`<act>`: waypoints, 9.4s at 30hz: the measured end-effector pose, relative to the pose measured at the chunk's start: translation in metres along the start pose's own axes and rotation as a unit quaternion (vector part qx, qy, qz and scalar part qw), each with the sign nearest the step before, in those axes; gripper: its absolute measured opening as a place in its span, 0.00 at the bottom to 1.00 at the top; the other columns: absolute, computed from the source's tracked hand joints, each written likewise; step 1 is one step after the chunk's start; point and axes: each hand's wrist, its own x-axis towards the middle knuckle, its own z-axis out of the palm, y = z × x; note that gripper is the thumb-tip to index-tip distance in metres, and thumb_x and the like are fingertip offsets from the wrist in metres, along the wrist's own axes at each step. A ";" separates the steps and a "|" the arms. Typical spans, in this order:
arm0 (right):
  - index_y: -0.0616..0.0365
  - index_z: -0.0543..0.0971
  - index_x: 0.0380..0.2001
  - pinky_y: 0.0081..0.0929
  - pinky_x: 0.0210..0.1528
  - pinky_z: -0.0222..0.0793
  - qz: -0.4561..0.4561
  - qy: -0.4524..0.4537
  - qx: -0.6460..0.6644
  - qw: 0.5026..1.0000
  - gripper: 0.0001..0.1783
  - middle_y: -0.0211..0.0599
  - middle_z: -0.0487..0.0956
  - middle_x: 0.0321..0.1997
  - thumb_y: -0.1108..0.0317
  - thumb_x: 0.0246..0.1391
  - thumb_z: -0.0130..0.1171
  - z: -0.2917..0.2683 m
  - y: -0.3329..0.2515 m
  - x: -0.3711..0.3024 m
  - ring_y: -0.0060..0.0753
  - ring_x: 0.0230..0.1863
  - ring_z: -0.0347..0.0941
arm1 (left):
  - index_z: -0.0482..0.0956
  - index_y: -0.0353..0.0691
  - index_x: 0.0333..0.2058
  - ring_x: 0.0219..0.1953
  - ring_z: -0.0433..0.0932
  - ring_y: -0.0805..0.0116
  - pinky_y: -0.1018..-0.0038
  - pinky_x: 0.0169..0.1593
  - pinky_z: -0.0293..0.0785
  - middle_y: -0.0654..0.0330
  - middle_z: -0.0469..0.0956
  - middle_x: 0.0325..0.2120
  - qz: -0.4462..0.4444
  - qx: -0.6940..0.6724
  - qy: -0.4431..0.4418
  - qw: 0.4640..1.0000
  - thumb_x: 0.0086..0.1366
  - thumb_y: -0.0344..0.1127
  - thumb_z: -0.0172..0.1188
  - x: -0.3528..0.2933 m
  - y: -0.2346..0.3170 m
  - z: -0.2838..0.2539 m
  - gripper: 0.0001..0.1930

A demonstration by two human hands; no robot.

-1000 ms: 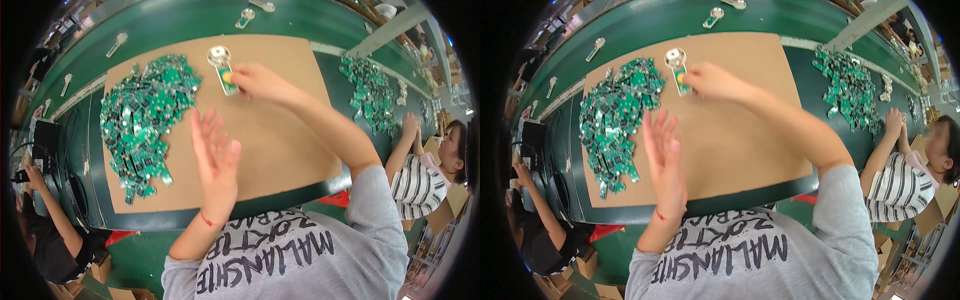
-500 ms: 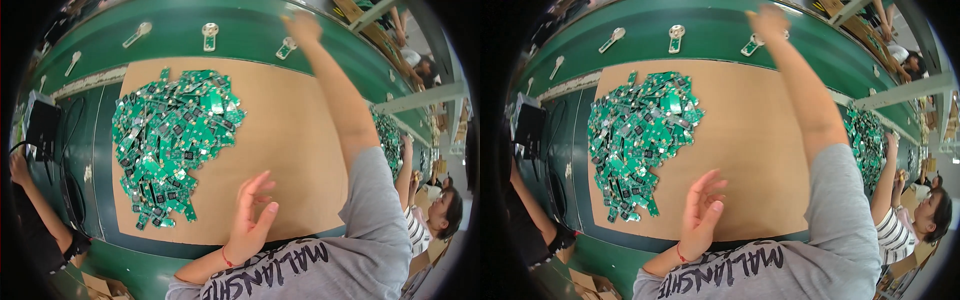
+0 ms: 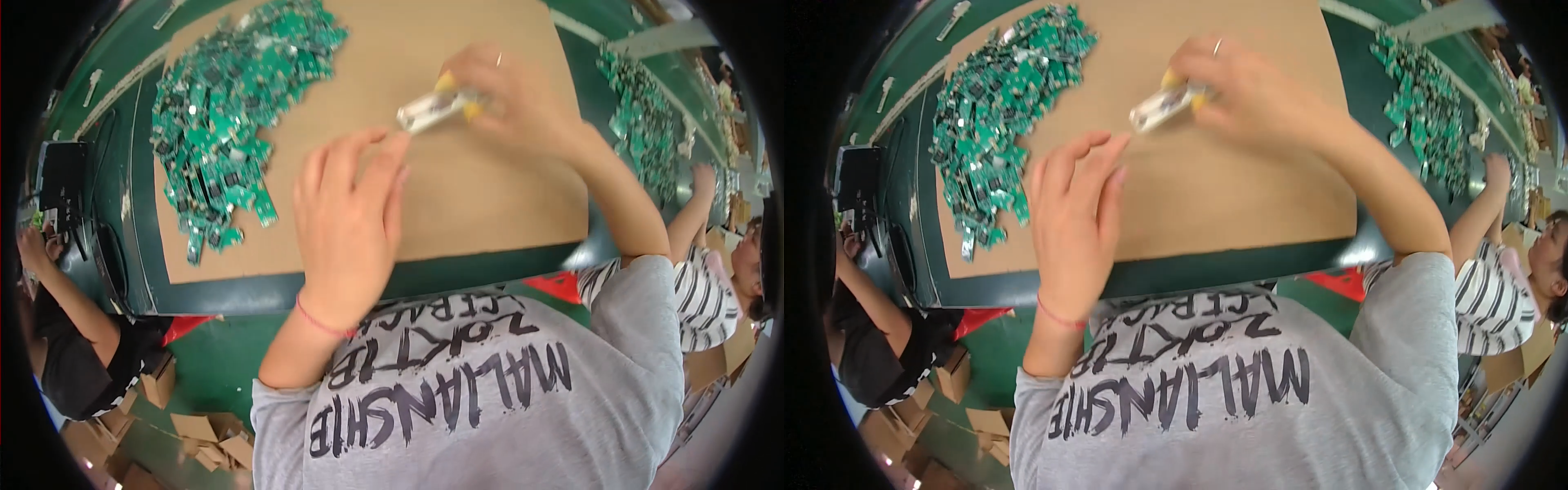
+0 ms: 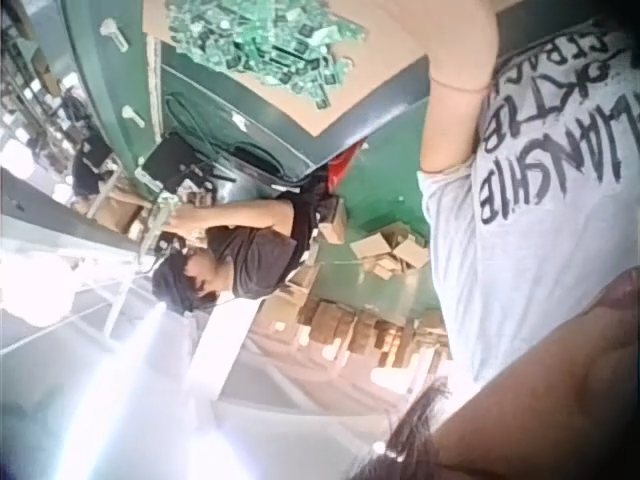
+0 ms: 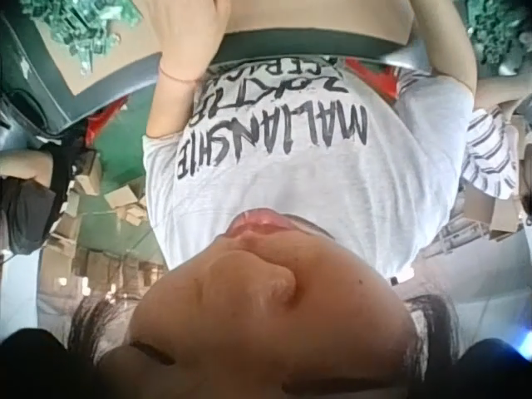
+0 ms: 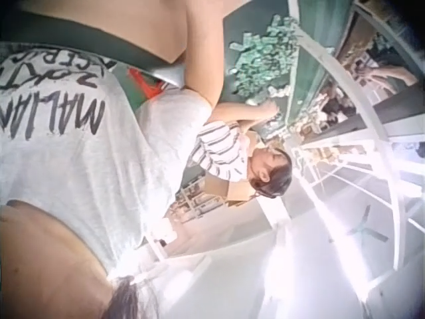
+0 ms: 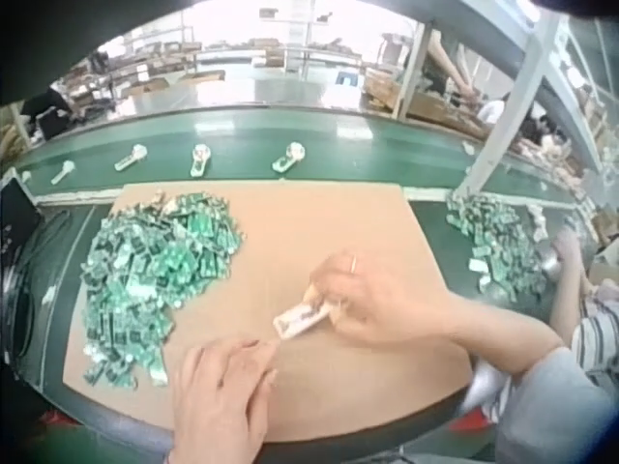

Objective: The person assembles electronic components by hand, fitting printed circuit boards and small motors into plastic housings.

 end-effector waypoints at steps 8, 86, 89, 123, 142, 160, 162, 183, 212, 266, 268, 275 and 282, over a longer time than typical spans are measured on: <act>0.61 0.70 0.34 0.34 0.47 0.63 0.051 0.030 0.098 0.993 0.17 0.39 0.68 0.41 0.81 0.35 0.54 0.037 -0.069 -0.068 0.43 0.46 0.63 | 0.72 0.42 0.28 0.37 0.67 0.63 0.69 0.39 0.62 0.62 0.68 0.30 0.068 -0.002 -0.134 0.989 0.50 0.30 0.60 -0.018 0.003 0.017 0.06; 0.62 0.72 0.38 0.19 0.37 0.69 0.146 0.216 0.493 0.830 0.09 0.34 0.75 0.33 0.74 0.52 0.53 0.043 -0.108 -0.044 0.20 0.36 0.73 | 0.76 0.36 0.38 0.29 0.71 0.73 0.78 0.33 0.66 0.61 0.74 0.27 -0.054 -0.338 0.105 0.934 0.51 0.25 0.61 -0.032 0.011 0.008 0.13; 0.61 0.73 0.37 0.22 0.41 0.67 0.118 0.167 0.442 0.874 0.07 0.35 0.70 0.40 0.77 0.52 0.51 0.045 -0.098 -0.049 0.24 0.39 0.70 | 0.72 0.37 0.43 0.29 0.70 0.75 0.80 0.36 0.64 0.62 0.75 0.28 -0.087 -0.393 0.095 0.910 0.52 0.26 0.61 -0.033 0.018 0.014 0.17; 0.60 0.74 0.36 0.20 0.26 0.64 0.122 0.156 0.297 0.934 0.12 0.32 0.75 0.28 0.78 0.45 0.56 0.035 -0.097 -0.058 0.24 0.29 0.71 | 0.58 0.34 0.57 0.46 0.72 0.71 0.77 0.41 0.76 0.54 0.66 0.52 -0.137 -0.607 0.025 0.782 0.60 0.22 0.51 -0.025 0.020 0.019 0.26; 0.61 0.70 0.32 0.26 0.28 0.69 0.304 0.135 0.368 0.868 0.07 0.35 0.75 0.28 0.71 0.50 0.54 0.042 -0.096 -0.049 0.30 0.25 0.72 | 0.60 0.33 0.56 0.45 0.72 0.69 0.78 0.44 0.74 0.53 0.65 0.53 -0.195 -0.645 0.049 0.738 0.61 0.24 0.51 -0.009 0.024 0.024 0.23; 0.57 0.78 0.33 0.36 0.38 0.68 0.416 -0.086 -0.022 0.905 0.22 0.40 0.78 0.34 0.52 0.53 0.42 0.007 0.171 0.165 0.43 0.36 0.73 | 0.49 0.37 0.60 0.59 0.57 0.60 0.66 0.58 0.54 0.54 0.52 0.59 -0.254 -0.559 -0.046 0.788 0.62 0.32 0.49 0.017 0.006 0.029 0.29; 0.56 0.78 0.36 0.35 0.40 0.68 0.428 -0.097 -0.089 0.894 0.20 0.41 0.77 0.37 0.54 0.53 0.41 0.012 0.181 0.181 0.42 0.39 0.73 | 0.50 0.37 0.59 0.59 0.58 0.62 0.67 0.58 0.55 0.54 0.53 0.59 -0.259 -0.560 -0.052 0.786 0.61 0.31 0.49 0.019 0.004 0.028 0.29; 0.57 0.54 0.61 0.38 0.62 0.50 0.417 0.290 -0.335 0.794 0.47 0.44 0.48 0.67 0.39 0.44 0.53 -0.117 0.513 -0.008 0.46 0.65 0.47 | 0.77 0.35 0.33 0.26 0.75 0.60 0.72 0.30 0.71 0.54 0.75 0.24 -0.112 -0.386 -0.203 0.893 0.54 0.24 0.56 0.025 -0.004 0.048 0.06; 0.53 0.73 0.29 0.42 0.58 0.54 -0.054 -0.014 0.034 0.998 0.08 0.29 0.70 0.33 0.71 0.41 0.59 0.047 -0.047 -0.056 0.31 0.42 0.66 | 0.66 0.45 0.53 0.58 0.58 0.51 0.57 0.58 0.54 0.54 0.62 0.55 0.084 0.230 0.005 0.970 0.61 0.46 0.49 0.102 -0.126 0.011 0.23; 0.54 0.68 0.14 0.40 0.43 0.64 -0.124 0.224 -0.096 0.962 0.15 0.24 0.65 0.15 0.66 0.30 0.66 0.007 -0.102 -0.040 0.24 0.21 0.65 | 0.69 0.39 0.36 0.30 0.63 0.75 0.78 0.39 0.59 0.67 0.67 0.26 -0.335 -0.812 -0.160 0.450 0.67 0.44 0.44 -0.022 0.030 0.001 0.13; 0.54 0.67 0.15 0.40 0.42 0.64 -0.134 0.227 -0.109 0.959 0.15 0.24 0.65 0.15 0.66 0.30 0.66 0.007 -0.101 -0.039 0.24 0.21 0.65 | 0.69 0.40 0.36 0.30 0.62 0.75 0.78 0.38 0.58 0.67 0.65 0.24 -0.384 -0.779 -0.141 0.474 0.67 0.44 0.43 -0.021 0.036 -0.001 0.14; 0.54 0.66 0.13 0.39 0.41 0.64 -0.178 0.235 -0.139 0.945 0.13 0.24 0.62 0.14 0.64 0.31 0.61 0.005 -0.099 -0.034 0.23 0.20 0.65 | 0.69 0.38 0.38 0.28 0.62 0.75 0.79 0.36 0.59 0.66 0.64 0.21 -0.352 -0.783 -0.154 0.489 0.68 0.44 0.40 -0.024 0.035 -0.006 0.15; 0.55 0.67 0.12 0.39 0.39 0.64 -0.235 0.191 -0.164 0.939 0.11 0.24 0.61 0.13 0.66 0.27 0.60 -0.010 -0.100 -0.033 0.23 0.19 0.65 | 0.69 0.39 0.38 0.26 0.62 0.76 0.81 0.34 0.58 0.66 0.63 0.19 -0.360 -0.753 -0.177 0.522 0.69 0.43 0.39 -0.024 0.042 -0.013 0.15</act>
